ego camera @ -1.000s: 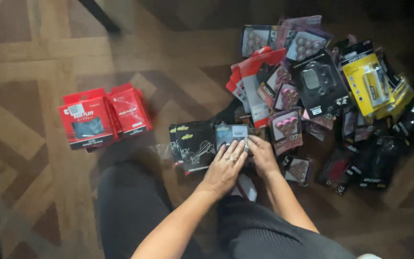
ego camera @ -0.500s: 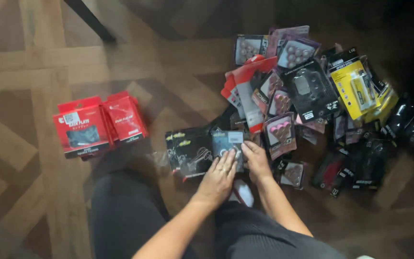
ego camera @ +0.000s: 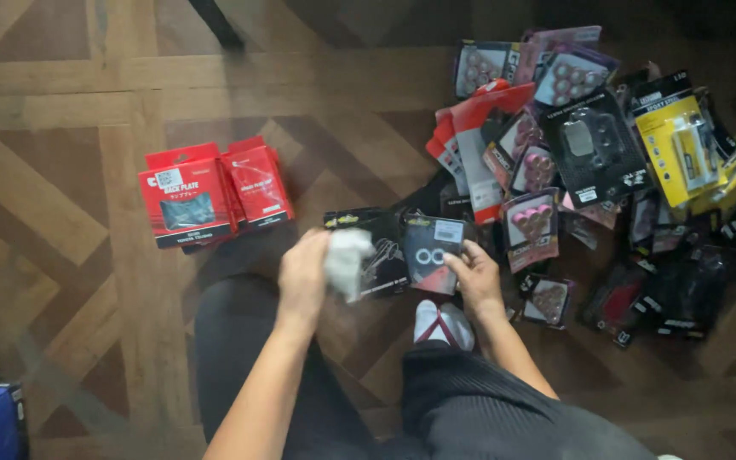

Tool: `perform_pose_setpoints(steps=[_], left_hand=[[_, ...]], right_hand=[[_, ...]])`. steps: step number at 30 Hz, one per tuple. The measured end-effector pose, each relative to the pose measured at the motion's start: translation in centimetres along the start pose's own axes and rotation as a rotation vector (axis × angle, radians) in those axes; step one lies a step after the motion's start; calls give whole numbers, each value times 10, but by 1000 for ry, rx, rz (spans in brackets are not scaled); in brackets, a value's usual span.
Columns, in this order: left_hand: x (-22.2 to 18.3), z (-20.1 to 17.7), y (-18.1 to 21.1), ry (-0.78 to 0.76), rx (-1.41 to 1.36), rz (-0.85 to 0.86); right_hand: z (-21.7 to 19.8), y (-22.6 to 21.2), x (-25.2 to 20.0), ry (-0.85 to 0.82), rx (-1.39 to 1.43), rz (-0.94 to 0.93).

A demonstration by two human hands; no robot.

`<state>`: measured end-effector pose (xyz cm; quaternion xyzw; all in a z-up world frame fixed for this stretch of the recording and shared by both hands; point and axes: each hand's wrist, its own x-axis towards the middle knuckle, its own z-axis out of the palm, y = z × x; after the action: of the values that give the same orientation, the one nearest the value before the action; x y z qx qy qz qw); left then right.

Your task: Sorting through packaged motorcycle parts on the floor and wiping a surface.

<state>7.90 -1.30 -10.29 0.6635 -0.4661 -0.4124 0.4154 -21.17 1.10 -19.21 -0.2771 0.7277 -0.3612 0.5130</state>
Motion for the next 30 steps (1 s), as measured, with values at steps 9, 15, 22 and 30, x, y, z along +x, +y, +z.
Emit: perform_pose_setpoints(steps=[9,15,22,30], left_hand=[[-12,15,-13,-626,886,-586],[-11,22,10,-648,944,-515],[-14,28,-34,-465,845,-473],[-12,29,11,-520,923,-523]], right_hand=[[19,-71,-44,-60,-153,-237],[32,-85,-63,-50,-410,-256],[34,-79,-57,-36,-479,-276],[38,-93,-66,-41,-430,-282]])
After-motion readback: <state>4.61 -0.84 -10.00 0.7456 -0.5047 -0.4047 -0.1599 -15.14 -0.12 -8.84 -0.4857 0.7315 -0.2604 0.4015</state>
